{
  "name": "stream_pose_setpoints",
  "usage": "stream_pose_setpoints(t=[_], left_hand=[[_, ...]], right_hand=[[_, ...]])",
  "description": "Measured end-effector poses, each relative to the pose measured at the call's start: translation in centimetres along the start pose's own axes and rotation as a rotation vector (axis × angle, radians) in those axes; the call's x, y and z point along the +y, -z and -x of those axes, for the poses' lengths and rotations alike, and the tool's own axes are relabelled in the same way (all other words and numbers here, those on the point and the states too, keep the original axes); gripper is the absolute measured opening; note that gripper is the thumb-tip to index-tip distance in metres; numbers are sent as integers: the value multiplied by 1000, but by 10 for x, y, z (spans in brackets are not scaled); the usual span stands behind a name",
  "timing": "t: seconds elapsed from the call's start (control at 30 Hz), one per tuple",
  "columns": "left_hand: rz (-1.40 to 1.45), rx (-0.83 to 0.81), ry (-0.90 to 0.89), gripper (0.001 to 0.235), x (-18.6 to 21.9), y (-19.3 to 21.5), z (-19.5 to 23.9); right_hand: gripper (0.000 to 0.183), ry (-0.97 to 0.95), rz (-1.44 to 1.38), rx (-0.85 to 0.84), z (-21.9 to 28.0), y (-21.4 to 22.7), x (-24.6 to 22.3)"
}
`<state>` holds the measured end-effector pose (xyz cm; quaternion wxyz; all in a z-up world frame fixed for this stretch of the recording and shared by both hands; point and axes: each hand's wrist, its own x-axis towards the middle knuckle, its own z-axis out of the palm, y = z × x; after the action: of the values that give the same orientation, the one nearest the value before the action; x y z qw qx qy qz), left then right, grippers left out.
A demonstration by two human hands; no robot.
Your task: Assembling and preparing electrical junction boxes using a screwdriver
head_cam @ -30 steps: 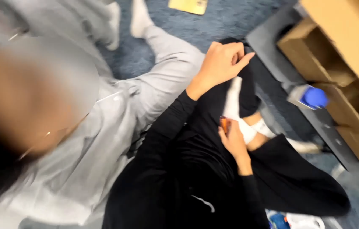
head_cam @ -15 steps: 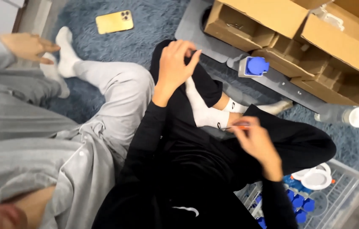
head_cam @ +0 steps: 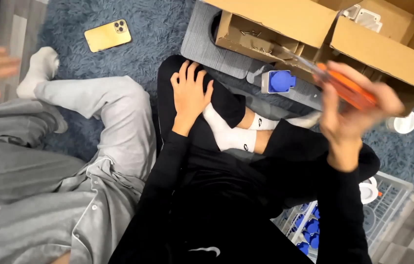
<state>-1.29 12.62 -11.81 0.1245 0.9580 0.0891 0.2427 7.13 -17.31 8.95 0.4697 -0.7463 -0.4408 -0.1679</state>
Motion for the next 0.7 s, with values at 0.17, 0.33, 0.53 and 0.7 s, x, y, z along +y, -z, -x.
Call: stream_pose_setpoints(t=[0.17, 0.33, 0.53, 0.7], left_hand=[[5, -25, 9, 36, 1, 1, -2], [14, -19, 6, 34, 2, 2, -5], [386, 63, 84, 20, 12, 32, -20], [664, 263, 143, 14, 41, 96, -53]], right_hand=[[51, -54, 66, -33, -7, -33, 45], [49, -144, 89, -9, -7, -40, 43], [50, -133, 197, 74, 3, -20, 29], [48, -178, -75, 105, 2, 5, -1]])
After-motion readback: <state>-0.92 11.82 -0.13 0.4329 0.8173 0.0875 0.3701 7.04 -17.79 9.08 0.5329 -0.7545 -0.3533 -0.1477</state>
